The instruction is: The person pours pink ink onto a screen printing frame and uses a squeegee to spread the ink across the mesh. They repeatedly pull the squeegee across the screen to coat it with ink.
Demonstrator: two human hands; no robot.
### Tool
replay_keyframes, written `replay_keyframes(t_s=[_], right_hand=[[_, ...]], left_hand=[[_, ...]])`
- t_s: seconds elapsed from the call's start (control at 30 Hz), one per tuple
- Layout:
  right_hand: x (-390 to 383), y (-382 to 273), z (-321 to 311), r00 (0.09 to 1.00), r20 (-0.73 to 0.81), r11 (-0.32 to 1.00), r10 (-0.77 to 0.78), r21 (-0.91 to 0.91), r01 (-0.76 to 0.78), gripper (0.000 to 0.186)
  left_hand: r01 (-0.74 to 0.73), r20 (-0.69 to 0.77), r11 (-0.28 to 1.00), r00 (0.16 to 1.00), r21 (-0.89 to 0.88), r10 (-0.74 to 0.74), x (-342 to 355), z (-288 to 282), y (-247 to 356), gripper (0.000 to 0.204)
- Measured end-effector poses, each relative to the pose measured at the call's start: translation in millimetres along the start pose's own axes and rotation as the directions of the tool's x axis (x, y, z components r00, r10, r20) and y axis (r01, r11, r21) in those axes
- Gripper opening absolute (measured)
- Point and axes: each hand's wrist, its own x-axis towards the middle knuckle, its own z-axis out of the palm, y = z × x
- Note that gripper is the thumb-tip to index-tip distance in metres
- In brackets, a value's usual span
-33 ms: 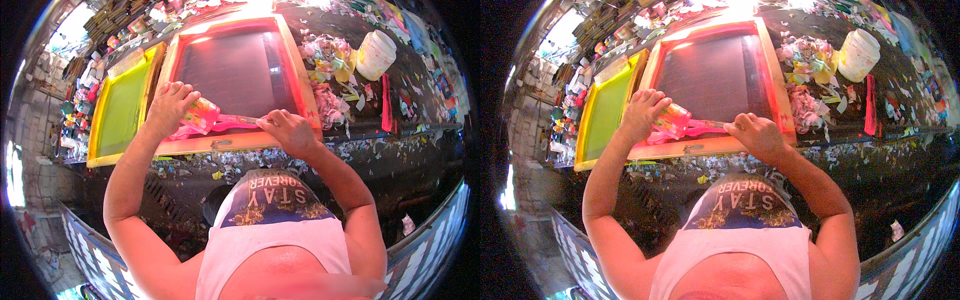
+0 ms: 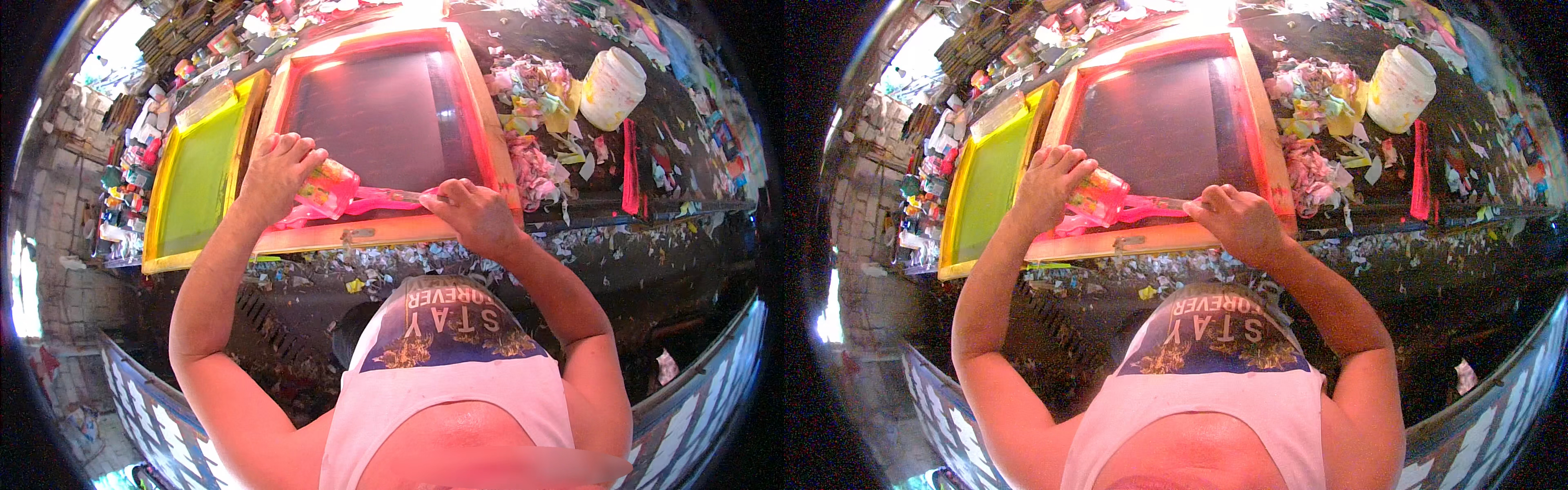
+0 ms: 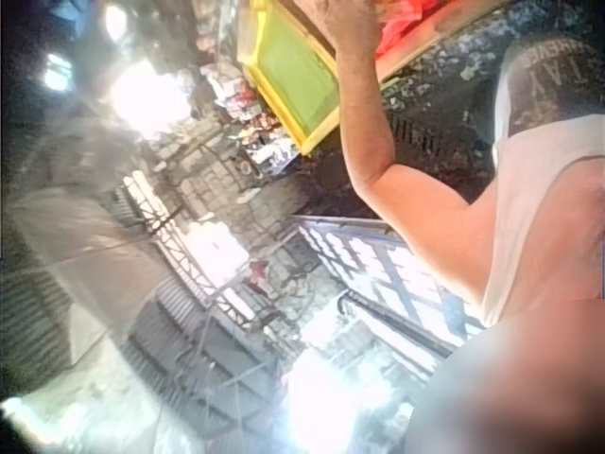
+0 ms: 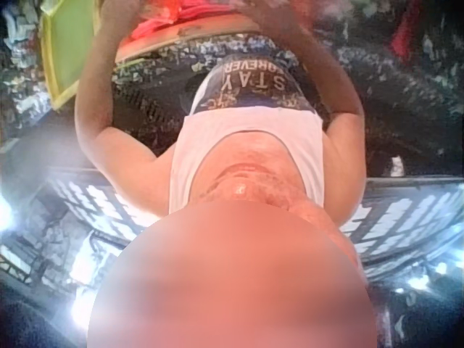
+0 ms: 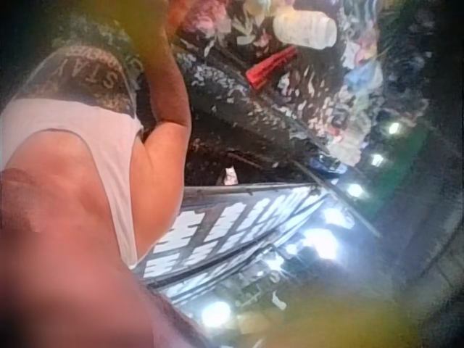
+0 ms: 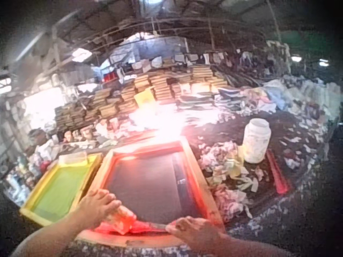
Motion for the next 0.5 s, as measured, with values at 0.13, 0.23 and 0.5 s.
replay_keyframes(t_s=[0.13,0.23,0.5], right_hand=[[-23,20,-19,1.000,0.002,1.000,0.009,0.022,-0.009,0.042],[-40,36,-32,1.000,0.012,0.999,0.008,0.036,-0.009,0.043],[-88,74,-63,0.997,0.062,0.998,0.046,0.046,-0.049,0.051]], left_hand=[[-0.002,0.012,1.000,1.000,0.017,0.002,24,-14,22,0.083],[-0.009,0.027,0.999,1.000,0.038,0.008,41,-23,39,0.083],[-0.042,0.037,0.996,0.999,0.080,0.039,87,-37,81,0.081]])
